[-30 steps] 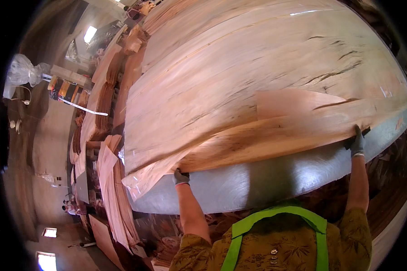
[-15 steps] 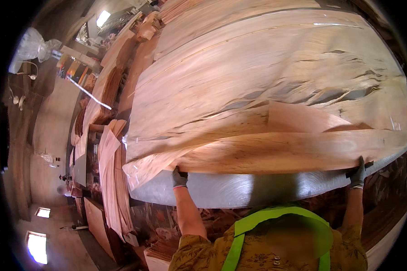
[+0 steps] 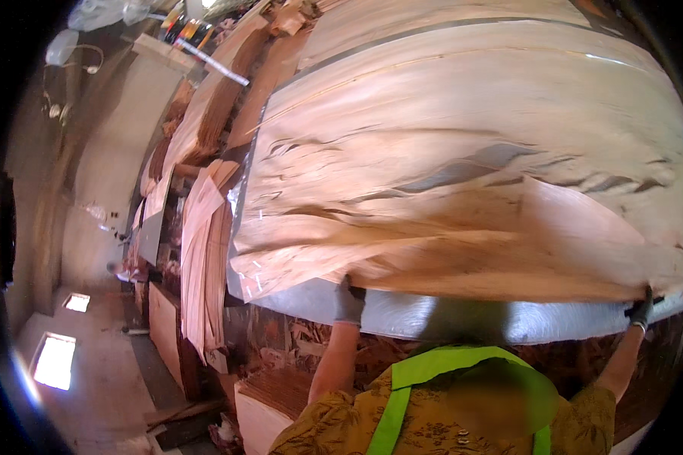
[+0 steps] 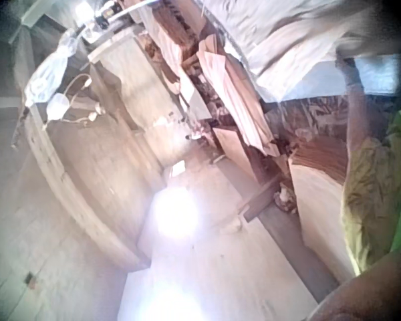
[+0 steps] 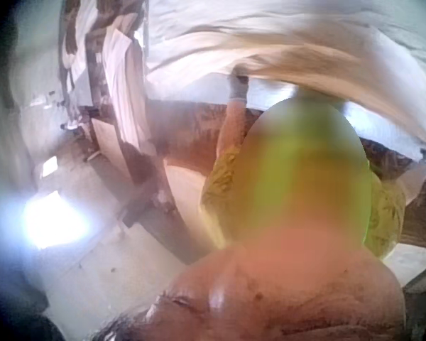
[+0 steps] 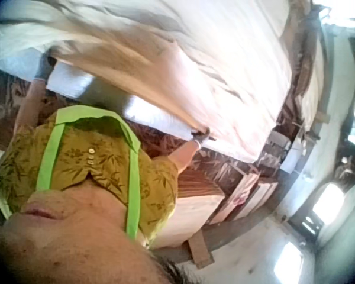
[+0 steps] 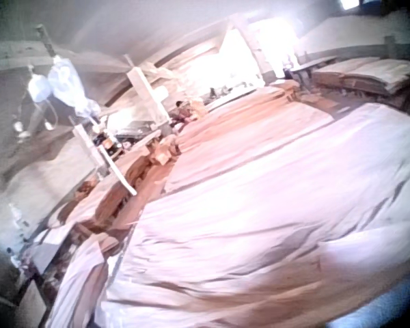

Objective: The person applies a piece of wood veneer to a larger sheet of plywood, trims the excess with a blade, and then stacks the sheets.

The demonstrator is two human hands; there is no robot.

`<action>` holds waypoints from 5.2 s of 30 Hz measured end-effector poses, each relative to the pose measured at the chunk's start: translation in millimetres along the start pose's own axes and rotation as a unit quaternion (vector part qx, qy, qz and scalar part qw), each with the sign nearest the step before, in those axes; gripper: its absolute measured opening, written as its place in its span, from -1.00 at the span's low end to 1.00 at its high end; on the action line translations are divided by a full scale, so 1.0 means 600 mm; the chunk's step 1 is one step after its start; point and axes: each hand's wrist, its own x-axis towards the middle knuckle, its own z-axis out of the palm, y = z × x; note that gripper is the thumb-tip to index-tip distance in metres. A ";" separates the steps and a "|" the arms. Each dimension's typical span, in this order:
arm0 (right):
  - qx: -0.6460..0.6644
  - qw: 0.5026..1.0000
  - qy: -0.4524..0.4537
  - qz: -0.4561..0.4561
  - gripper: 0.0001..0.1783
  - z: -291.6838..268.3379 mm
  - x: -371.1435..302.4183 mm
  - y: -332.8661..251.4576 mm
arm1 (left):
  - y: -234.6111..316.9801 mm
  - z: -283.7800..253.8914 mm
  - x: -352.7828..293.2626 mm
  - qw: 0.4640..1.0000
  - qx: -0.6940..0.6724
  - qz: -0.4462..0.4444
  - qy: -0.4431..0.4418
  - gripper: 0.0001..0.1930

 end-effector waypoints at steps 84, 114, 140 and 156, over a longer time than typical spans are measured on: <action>-0.346 0.809 0.398 -0.259 -0.51 0.156 -0.464 0.292 | -0.061 -0.244 -0.120 0.237 0.679 0.489 -0.493 -0.42; -0.101 0.978 0.183 -0.020 -0.48 -0.018 -0.532 0.209 | 0.384 -0.439 0.117 0.474 0.848 0.226 0.071 -0.45; -0.131 0.864 0.427 -0.232 -0.53 0.256 -1.136 0.516 | 0.774 -0.630 0.695 0.787 0.611 0.080 -0.025 -0.65; 0.031 0.809 0.445 -0.384 -0.80 0.332 -1.231 0.611 | 0.746 -0.774 0.893 0.944 0.310 -0.014 -0.113 -0.62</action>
